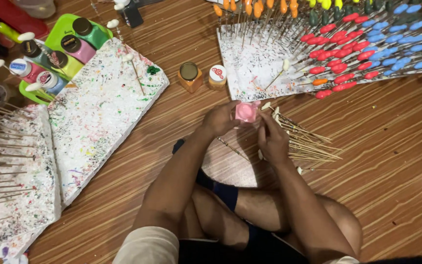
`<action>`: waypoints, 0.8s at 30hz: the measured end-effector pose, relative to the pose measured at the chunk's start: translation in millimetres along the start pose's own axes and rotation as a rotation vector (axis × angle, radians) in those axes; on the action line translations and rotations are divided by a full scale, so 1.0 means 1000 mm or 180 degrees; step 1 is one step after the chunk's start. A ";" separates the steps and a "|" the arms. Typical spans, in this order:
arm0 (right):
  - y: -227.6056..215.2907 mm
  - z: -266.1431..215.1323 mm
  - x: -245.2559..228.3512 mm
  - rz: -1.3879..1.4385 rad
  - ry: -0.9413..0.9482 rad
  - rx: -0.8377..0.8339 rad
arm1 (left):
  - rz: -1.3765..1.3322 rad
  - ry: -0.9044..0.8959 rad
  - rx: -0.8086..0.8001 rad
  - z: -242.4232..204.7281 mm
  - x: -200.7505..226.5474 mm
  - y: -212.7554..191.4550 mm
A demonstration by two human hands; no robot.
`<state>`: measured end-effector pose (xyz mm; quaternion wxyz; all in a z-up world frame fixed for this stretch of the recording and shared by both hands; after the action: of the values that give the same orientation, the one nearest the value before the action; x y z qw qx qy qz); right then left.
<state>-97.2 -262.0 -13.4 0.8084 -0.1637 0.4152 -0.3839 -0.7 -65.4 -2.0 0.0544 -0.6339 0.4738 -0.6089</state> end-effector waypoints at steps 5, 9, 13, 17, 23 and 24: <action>0.006 -0.004 0.006 0.0008 0.0095 -0.0304 | -0.0015 0.0002 0.0024 0.003 -0.001 0.004; 0.017 -0.014 0.026 -0.0147 -0.0056 0.0058 | 0.0041 -0.0027 0.0026 0.006 -0.009 0.008; 0.016 -0.015 0.028 -0.0264 0.0029 -0.0360 | 0.0052 -0.0141 -0.0043 0.005 0.002 -0.001; 0.012 -0.011 0.017 -0.0238 0.0076 -0.0265 | 0.0064 -0.0189 -0.0058 0.006 -0.003 0.003; 0.022 -0.017 0.035 -0.0196 0.0150 -0.0310 | 0.0024 -0.0216 -0.0059 -0.001 0.007 -0.006; 0.022 -0.016 0.037 -0.0244 0.0046 -0.0100 | 0.0035 -0.0191 -0.0026 -0.002 0.009 -0.006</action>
<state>-85.7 -274.5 -56.1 0.7874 -0.1894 0.4204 -0.4091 -1.1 -66.8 9.1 0.0693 -0.6495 0.4779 -0.5873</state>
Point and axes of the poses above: each hand's wrist, its own z-axis towards the middle knuckle, its own y-axis out of the palm, x = y × z, the point moved 1 cm from there along z, towards the middle knuckle, and after that the axes turned 2 degrees about z, right-handed, at the moved point
